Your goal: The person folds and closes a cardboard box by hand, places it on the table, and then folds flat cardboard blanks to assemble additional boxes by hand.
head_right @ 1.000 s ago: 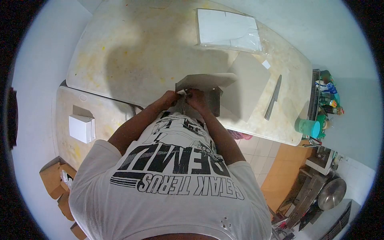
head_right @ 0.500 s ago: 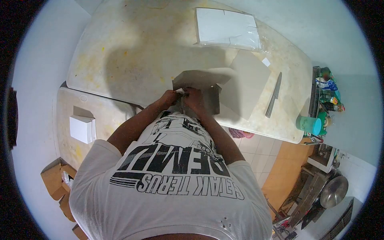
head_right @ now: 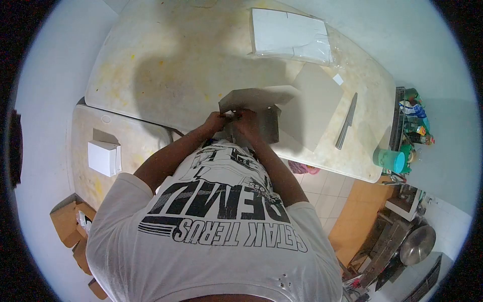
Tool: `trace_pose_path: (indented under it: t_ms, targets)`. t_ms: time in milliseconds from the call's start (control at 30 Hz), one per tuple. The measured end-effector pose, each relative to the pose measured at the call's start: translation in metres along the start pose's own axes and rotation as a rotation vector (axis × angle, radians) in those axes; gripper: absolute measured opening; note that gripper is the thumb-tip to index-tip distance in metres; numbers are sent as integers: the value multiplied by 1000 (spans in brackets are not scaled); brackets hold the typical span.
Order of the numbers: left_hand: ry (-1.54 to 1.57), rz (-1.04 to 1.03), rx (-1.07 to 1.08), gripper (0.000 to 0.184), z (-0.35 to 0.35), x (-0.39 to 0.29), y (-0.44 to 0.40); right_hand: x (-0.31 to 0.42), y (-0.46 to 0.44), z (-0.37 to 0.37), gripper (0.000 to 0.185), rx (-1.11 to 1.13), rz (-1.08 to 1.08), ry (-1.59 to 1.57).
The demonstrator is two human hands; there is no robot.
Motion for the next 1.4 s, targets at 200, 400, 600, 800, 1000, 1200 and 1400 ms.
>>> trace_pose_path:
  t_ms: [200, 400, 600, 800, 1000, 1200, 1400]
  targets:
    - [203, 23, 69, 14, 4, 22, -14, 2, -15, 2, 22, 144, 9, 160]
    - [225, -2, 15, 13, 0, 24, -6, -17, -23, -24, 22, 248, 129, 501]
    - [216, 91, 46, 11, 10, 42, -13, -41, -21, -32, 15, 416, -138, -20]
    - [263, 79, 83, 12, 6, 31, 1, -37, -6, -30, 17, 352, -361, -515]
    - [135, 48, 43, 18, 8, 29, 3, -35, -7, -34, 16, 321, -295, -525]
    - [96, 53, 5, 23, 6, 24, 7, -15, -11, -26, 17, 84, 126, 197]
    - [115, 53, 8, 24, 6, 30, 11, 1, -1, -16, 15, -29, 100, 218]
Point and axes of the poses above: each hand's wrist, its own y-axis away from the middle knuckle, its own z-axis out of the back of the hand, x = y × z, the point moved 4 cm from there along -y, towards the middle knuckle, and after that the axes turned 7 degrees about x, right-handed, at the moved point
